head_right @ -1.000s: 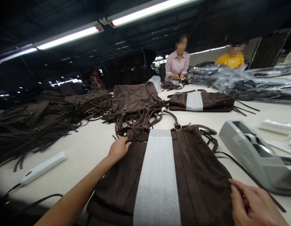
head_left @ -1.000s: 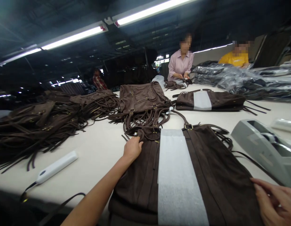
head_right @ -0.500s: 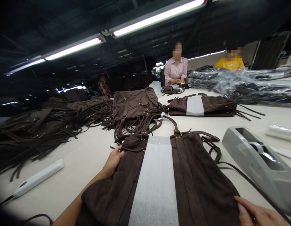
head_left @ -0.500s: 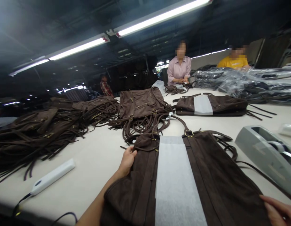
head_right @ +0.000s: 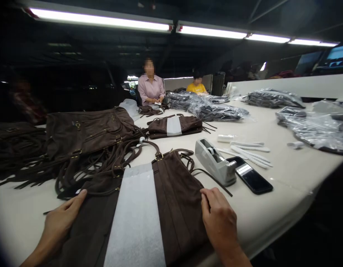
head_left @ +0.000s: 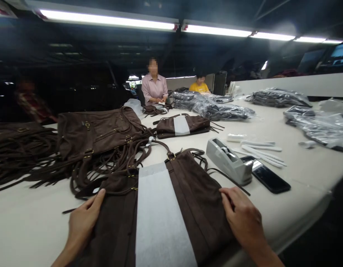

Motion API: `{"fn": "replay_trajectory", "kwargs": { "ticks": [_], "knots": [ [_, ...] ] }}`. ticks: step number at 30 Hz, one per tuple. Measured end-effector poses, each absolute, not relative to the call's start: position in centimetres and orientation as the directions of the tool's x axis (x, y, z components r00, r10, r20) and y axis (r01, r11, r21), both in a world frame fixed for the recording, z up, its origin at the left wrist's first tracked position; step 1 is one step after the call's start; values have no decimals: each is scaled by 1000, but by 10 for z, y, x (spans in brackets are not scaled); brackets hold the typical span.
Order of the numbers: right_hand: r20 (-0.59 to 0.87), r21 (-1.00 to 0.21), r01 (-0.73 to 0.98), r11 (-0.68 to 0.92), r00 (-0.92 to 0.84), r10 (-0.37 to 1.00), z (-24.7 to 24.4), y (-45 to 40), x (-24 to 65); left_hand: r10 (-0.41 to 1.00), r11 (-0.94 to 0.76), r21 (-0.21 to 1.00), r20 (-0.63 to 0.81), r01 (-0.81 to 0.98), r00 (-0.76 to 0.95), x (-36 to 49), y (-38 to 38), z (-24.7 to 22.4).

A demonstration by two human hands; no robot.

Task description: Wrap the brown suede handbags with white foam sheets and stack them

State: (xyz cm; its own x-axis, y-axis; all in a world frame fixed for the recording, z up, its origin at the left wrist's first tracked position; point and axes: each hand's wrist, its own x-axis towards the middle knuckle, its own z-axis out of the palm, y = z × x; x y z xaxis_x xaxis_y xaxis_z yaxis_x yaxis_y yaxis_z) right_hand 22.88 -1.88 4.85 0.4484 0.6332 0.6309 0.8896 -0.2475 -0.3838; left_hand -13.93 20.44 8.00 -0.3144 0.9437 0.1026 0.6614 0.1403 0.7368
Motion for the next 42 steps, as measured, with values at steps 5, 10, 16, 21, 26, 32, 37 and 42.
{"fn": "replay_trajectory", "kwargs": {
  "ticks": [5, 10, 16, 21, 26, 32, 37, 42],
  "knots": [
    [657, -383, 896, -224, 434, 616, 45, -19, 228, 939, 206, 552, 123, 808, -322, -134, 219, 90],
    [721, -337, 922, -192, 383, 577, 41, -20, 233, 951, 120, 575, 167, 809, -259, -126, 218, 90],
    [749, -240, 962, -127, 267, 606, 28, -17, 251, 983, -3, 723, 128, 691, -131, -131, 217, 82],
    [765, -284, 947, -152, 319, 559, 33, -15, 247, 980, 24, 780, 104, 625, -168, -138, 219, 75],
    [689, -413, 883, -222, 463, 558, 38, -15, 242, 967, 88, 778, 84, 622, -241, -141, 221, 68],
    [559, -568, 767, -299, 626, 543, 36, -21, 243, 951, 139, 739, 86, 659, -298, -142, 225, 57],
    [477, -644, 702, -305, 680, 558, 37, -24, 246, 929, -15, 673, 282, 740, -239, -138, 222, 54],
    [350, -667, 640, -382, 721, 598, 33, -25, 255, 891, -336, 566, 449, 753, 61, -134, 207, 64]
  ]
}}
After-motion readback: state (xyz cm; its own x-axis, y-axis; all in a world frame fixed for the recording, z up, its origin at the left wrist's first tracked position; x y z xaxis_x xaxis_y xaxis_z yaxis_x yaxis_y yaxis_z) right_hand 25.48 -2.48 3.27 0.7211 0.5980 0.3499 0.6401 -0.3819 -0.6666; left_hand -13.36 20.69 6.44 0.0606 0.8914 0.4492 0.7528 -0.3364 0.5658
